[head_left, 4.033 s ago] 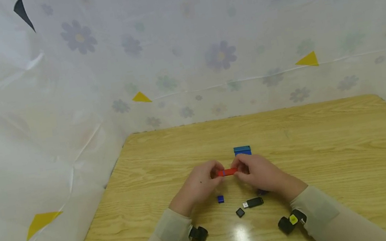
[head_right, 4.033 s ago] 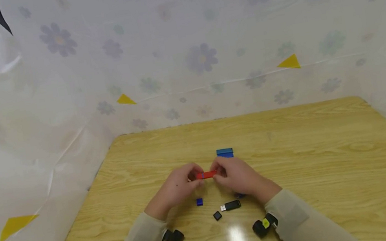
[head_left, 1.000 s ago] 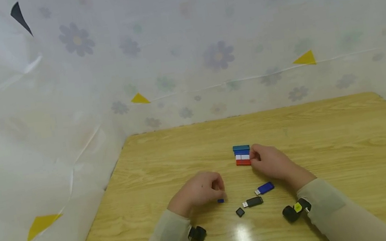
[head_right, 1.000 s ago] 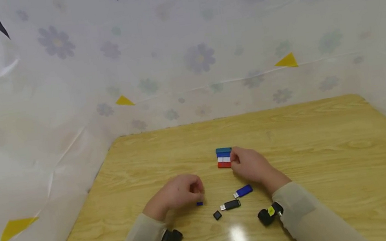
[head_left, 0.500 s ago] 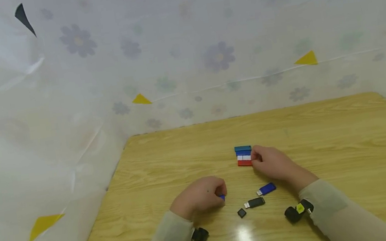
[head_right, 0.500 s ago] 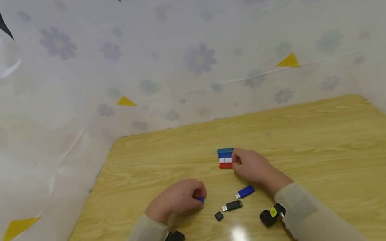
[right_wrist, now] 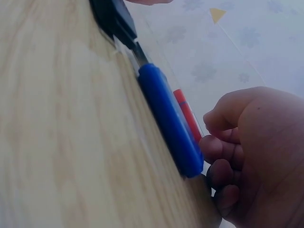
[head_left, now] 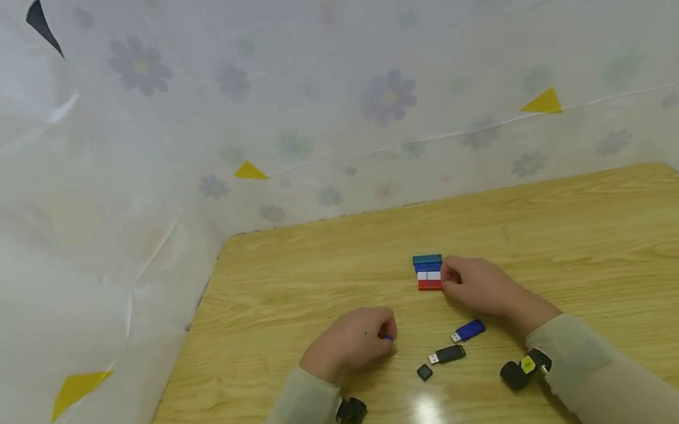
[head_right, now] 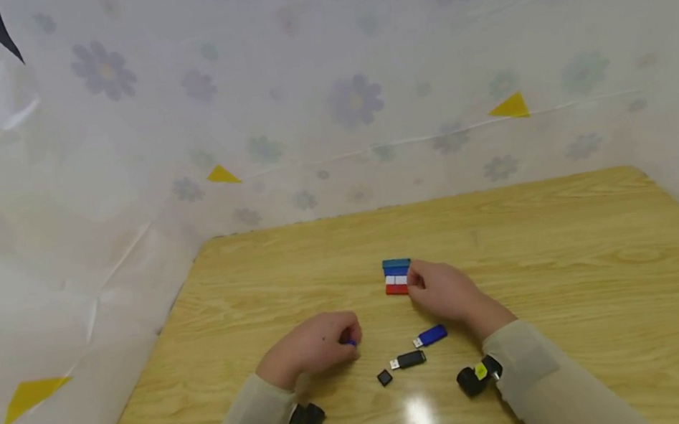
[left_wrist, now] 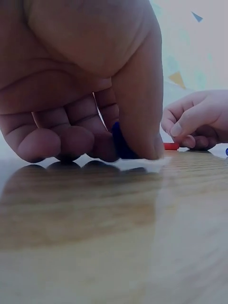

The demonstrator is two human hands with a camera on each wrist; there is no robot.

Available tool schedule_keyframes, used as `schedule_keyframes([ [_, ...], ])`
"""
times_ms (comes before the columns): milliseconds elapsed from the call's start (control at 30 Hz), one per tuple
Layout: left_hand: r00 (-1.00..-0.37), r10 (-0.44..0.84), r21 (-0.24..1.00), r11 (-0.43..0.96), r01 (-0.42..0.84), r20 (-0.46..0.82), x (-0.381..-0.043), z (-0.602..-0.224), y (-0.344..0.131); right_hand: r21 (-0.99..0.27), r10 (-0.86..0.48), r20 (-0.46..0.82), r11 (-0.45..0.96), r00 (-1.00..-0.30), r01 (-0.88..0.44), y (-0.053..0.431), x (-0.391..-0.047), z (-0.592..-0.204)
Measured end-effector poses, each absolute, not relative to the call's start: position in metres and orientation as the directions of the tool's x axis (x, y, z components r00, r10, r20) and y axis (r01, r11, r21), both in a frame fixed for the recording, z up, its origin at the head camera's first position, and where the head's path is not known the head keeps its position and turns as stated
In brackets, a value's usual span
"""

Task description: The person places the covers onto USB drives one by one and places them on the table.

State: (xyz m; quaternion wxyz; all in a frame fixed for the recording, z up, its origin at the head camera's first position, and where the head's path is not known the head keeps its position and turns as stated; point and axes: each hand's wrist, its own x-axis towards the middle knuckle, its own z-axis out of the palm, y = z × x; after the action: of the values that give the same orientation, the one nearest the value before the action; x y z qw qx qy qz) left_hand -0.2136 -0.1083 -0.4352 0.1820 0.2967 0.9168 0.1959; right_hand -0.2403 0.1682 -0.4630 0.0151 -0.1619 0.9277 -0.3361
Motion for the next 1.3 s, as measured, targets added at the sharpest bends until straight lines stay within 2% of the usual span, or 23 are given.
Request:
schedule_keyframes([
  [367, -0.767, 0.629, 0.431, 0.731, 0.529, -0.126, -0.2153, -0.4343, -0.1066, -0.623, -0.328, 0.067, 0.724, -0.942, -0.296, 0.1669, -0.2397, -0.4603],
  [633, -0.777, 0.617, 0.426, 0.740, 0.520, -0.123, -0.2145, -0.4329, -0.1056, -0.625, -0.334, 0.058, 0.723, -0.941, -0.295, 0.1687, -0.2417, -0.4641],
  [1133, -0.785, 0.603, 0.484, 0.733, 0.478, -0.138, -0.2169, -0.4347, -0.1041, -0.624, -0.421, 0.073, 0.688, -0.904, -0.371, 0.1740, -0.2422, -0.4641],
  [1300, -0.776, 0.621, 0.481, 0.717, 0.504, -0.113, -0.2171, -0.4347, -0.1048, -0.623, -0.415, 0.072, 0.691, -0.907, -0.366, 0.1738, -0.2428, -0.4660],
])
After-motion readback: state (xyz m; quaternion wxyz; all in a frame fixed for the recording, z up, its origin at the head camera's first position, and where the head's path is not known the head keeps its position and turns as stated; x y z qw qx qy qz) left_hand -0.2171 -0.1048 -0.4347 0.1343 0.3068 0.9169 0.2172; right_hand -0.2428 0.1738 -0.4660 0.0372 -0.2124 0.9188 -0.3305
